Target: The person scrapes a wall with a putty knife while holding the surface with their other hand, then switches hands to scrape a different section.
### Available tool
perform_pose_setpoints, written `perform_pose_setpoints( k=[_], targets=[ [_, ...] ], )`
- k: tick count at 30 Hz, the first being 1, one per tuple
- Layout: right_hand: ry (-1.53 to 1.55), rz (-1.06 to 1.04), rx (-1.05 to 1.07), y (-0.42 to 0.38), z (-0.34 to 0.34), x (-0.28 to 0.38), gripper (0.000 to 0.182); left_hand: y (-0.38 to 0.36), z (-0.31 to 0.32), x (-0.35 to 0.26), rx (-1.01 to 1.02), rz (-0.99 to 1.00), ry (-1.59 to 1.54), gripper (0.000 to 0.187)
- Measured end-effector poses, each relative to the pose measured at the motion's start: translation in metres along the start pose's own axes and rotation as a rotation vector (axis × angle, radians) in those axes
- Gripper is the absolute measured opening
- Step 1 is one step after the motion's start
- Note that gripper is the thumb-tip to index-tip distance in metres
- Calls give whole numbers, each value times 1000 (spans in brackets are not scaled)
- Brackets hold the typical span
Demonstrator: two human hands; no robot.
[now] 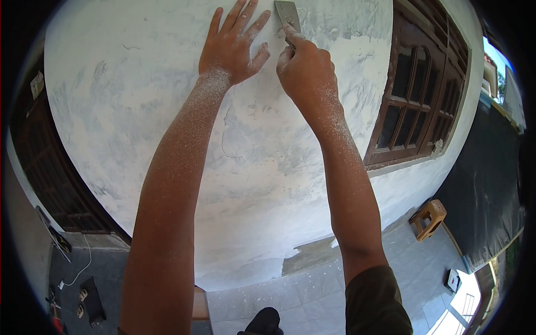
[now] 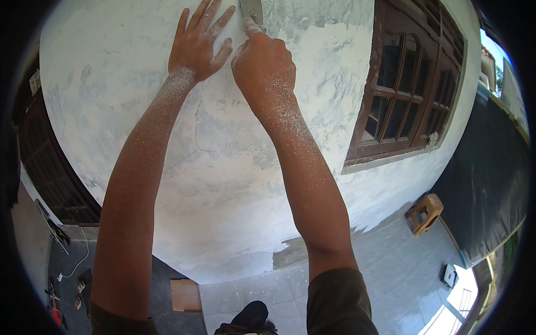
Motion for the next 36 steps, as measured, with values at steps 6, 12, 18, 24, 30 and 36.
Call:
perform_pose_setpoints(
  k=[6, 12, 18, 24, 30, 36],
  targets=[
    [-14, 27, 22, -16, -3, -5, 41, 0, 3, 0, -26, 14, 40, 76],
    [44, 9, -29, 3, -10, 12, 39, 1, 3, 0, -10, 12, 49, 75],
    [9, 20, 40, -21, 3, -9, 38, 0, 2, 0, -23, 6, 13, 75],
    [3, -14, -23, -5, -4, 4, 38, 0, 1, -1, -28, 18, 55, 76],
    [36, 15, 18, 1, -1, 4, 38, 0, 3, 0, -1, 7, 45, 76],
    [-40, 43, 63, -20, 0, -4, 40, -1, 2, 0, -13, 15, 37, 78]
  ],
)
Point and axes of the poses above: each hand's wrist, its own y-axis towards the middle knuckle, its own z-axis out of the palm, x = y × z, the point moved 8 cm from there along y, towards the middle knuckle, and after that the axes turned 14 degrees about z, right-handed, at the moved point
